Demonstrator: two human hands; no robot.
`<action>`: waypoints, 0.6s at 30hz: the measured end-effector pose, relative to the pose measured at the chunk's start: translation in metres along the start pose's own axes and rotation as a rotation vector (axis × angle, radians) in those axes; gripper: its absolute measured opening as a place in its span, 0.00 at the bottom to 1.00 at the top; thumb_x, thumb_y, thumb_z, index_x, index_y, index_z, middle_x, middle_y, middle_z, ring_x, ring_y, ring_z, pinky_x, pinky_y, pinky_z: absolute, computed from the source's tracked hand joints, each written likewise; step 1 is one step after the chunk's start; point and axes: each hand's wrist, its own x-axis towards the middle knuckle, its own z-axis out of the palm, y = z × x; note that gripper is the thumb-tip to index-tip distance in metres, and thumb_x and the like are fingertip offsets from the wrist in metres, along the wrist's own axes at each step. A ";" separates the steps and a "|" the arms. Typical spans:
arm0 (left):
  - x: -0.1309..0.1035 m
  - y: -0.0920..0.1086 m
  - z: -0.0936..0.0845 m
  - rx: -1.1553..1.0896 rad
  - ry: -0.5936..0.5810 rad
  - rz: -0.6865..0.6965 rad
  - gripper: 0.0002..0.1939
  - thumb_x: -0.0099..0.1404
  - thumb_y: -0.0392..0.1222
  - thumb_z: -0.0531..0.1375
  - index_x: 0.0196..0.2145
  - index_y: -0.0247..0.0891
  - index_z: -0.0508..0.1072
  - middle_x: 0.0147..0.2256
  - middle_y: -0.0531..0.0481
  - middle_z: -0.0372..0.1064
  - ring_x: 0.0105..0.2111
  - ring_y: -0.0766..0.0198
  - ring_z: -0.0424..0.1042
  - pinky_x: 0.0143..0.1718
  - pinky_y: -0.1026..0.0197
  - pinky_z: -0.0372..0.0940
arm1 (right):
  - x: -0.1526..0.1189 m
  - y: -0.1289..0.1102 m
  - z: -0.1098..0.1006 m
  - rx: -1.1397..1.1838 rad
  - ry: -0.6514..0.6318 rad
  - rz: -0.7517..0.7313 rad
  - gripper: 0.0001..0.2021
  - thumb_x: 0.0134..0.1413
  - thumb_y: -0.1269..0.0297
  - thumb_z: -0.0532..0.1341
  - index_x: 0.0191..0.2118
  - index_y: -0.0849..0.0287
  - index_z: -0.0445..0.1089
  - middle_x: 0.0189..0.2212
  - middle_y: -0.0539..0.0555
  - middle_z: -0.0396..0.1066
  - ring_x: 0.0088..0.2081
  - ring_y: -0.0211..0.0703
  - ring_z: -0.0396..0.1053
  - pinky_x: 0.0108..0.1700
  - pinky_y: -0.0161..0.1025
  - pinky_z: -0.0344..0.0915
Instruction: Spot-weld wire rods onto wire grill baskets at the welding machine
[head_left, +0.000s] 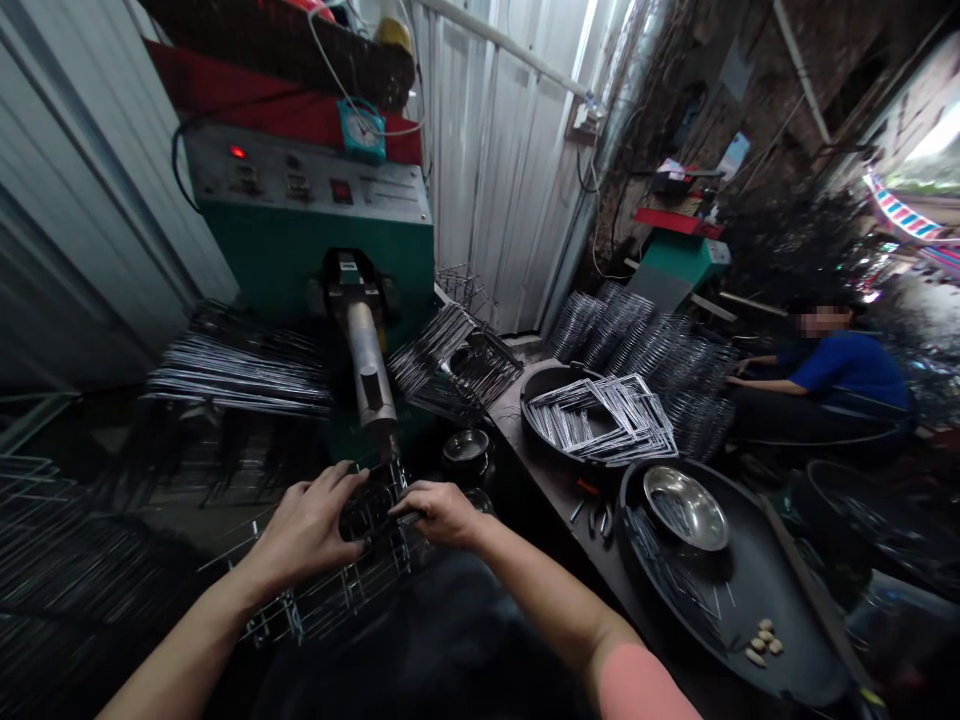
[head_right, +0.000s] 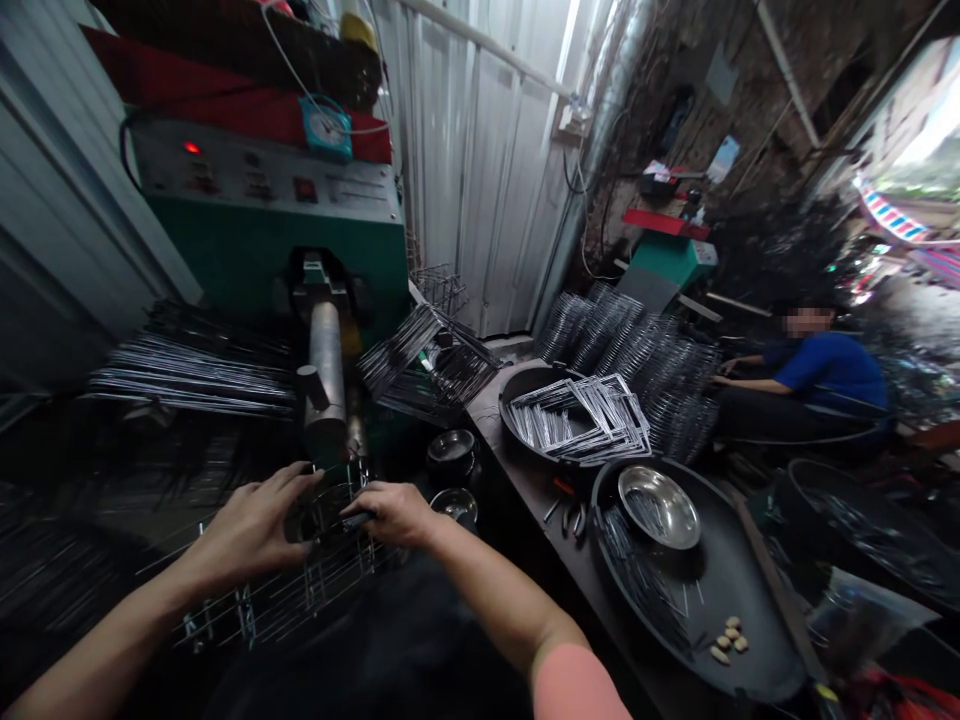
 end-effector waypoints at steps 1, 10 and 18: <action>0.000 0.000 0.000 -0.007 -0.007 -0.007 0.39 0.43 0.49 0.63 0.56 0.40 0.70 0.62 0.33 0.64 0.61 0.37 0.64 0.57 0.43 0.62 | -0.001 0.000 -0.001 -0.004 -0.007 0.002 0.14 0.54 0.78 0.63 0.43 0.55 0.77 0.45 0.52 0.77 0.47 0.39 0.75 0.50 0.32 0.68; 0.010 -0.009 -0.003 -0.004 -0.024 -0.029 0.41 0.42 0.50 0.61 0.57 0.38 0.70 0.63 0.32 0.62 0.62 0.37 0.63 0.59 0.43 0.60 | 0.008 0.000 -0.002 -0.057 -0.012 0.011 0.16 0.53 0.79 0.62 0.46 0.57 0.76 0.46 0.54 0.76 0.49 0.41 0.75 0.49 0.32 0.68; 0.030 -0.018 -0.003 0.029 -0.055 -0.048 0.41 0.46 0.52 0.59 0.58 0.35 0.67 0.63 0.31 0.62 0.62 0.40 0.64 0.60 0.44 0.61 | 0.032 0.011 -0.008 -0.039 0.041 0.030 0.14 0.55 0.77 0.63 0.45 0.55 0.76 0.46 0.52 0.77 0.49 0.39 0.75 0.50 0.32 0.68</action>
